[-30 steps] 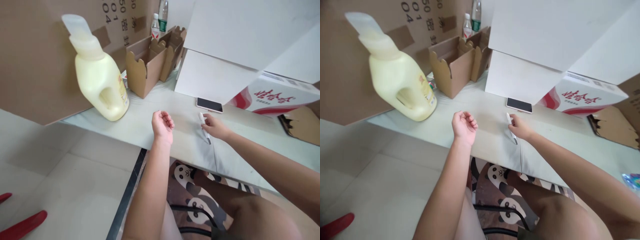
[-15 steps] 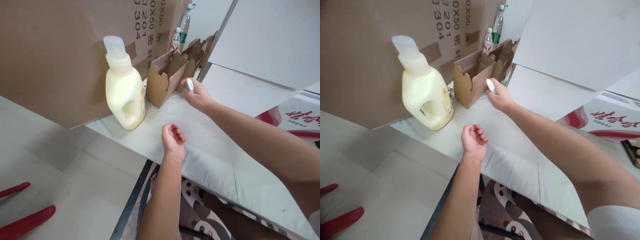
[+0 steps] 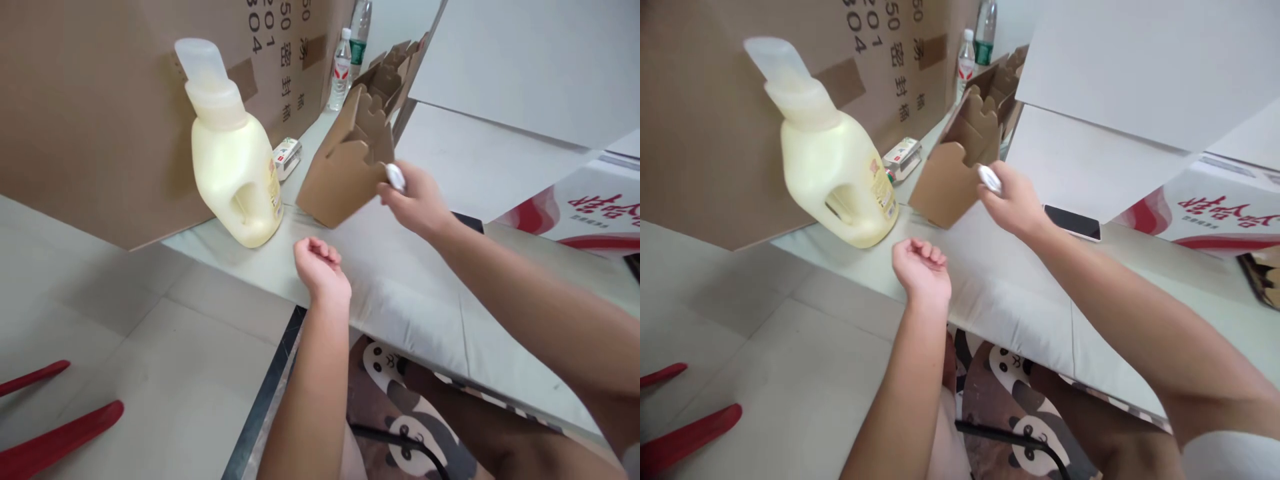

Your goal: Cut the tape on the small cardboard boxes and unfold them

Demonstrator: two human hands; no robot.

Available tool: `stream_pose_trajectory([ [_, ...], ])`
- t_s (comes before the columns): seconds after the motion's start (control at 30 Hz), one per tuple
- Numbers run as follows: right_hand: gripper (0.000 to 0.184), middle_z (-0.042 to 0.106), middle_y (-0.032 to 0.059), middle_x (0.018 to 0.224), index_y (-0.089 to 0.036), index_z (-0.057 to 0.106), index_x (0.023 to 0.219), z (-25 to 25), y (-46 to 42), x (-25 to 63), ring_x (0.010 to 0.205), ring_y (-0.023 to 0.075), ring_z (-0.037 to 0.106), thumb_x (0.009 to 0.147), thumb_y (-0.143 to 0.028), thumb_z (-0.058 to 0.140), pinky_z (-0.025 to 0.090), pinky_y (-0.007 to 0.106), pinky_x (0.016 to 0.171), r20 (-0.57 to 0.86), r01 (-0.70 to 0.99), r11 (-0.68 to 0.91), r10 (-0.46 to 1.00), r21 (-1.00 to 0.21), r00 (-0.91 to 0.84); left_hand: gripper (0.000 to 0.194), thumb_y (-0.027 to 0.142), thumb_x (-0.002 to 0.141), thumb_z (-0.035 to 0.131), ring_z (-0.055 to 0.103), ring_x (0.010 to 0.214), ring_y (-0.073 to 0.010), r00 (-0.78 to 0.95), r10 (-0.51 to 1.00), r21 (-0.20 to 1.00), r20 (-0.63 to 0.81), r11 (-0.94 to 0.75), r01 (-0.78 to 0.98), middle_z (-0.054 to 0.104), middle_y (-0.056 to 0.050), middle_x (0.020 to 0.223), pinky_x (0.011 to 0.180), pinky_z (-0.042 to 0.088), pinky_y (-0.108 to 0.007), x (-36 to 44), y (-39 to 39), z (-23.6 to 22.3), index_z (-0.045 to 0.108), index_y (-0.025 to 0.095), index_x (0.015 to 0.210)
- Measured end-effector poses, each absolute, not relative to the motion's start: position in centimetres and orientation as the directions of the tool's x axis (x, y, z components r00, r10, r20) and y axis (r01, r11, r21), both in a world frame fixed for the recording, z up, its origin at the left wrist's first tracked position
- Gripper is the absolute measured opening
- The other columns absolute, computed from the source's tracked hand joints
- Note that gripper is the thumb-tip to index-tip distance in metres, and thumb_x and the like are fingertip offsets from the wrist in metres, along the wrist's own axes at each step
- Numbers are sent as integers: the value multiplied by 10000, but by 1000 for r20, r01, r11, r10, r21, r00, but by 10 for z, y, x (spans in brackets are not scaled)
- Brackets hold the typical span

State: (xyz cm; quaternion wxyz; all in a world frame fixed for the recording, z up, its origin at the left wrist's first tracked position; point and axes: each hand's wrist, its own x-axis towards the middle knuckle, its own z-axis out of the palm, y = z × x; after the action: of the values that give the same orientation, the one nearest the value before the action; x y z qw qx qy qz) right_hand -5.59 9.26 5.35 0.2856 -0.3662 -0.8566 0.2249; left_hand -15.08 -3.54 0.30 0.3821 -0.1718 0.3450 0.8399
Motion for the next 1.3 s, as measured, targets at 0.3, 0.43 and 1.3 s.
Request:
stream_pose_trajectory([
  [0.3, 150, 509, 16, 670, -370, 689, 909, 20, -22, 158, 549, 208, 453, 840, -484, 619, 331, 366, 543, 499, 566, 417, 867, -711, -13, 257, 382, 914, 413, 610, 1017, -177, -790, 613, 853, -7, -409, -325, 653, -36, 992, 841, 433, -301, -129, -25, -15, 609, 228, 849],
  [0.43, 260, 485, 22, 741, -366, 722, 1048, 2, -23, 177, 657, 227, 478, 834, -480, 629, 366, 406, 642, 593, 552, 462, 801, -694, 76, 436, 571, 924, 422, 572, 1234, -255, -377, 892, 881, 250, -372, -293, 663, -59, 1265, 1025, 429, -397, -95, -14, -16, 667, 250, 1090],
  [1.3, 319, 563, 51, 1135, -344, 639, 1151, -32, 1, 243, 885, 210, 594, 837, -339, 697, 519, 387, 704, 509, 329, 440, 845, -836, 164, 380, 472, 957, 500, 652, 1163, -268, -171, 842, 857, 512, -488, 168, 763, -47, 928, 1105, 434, -501, -20, 15, -14, 777, 239, 843],
])
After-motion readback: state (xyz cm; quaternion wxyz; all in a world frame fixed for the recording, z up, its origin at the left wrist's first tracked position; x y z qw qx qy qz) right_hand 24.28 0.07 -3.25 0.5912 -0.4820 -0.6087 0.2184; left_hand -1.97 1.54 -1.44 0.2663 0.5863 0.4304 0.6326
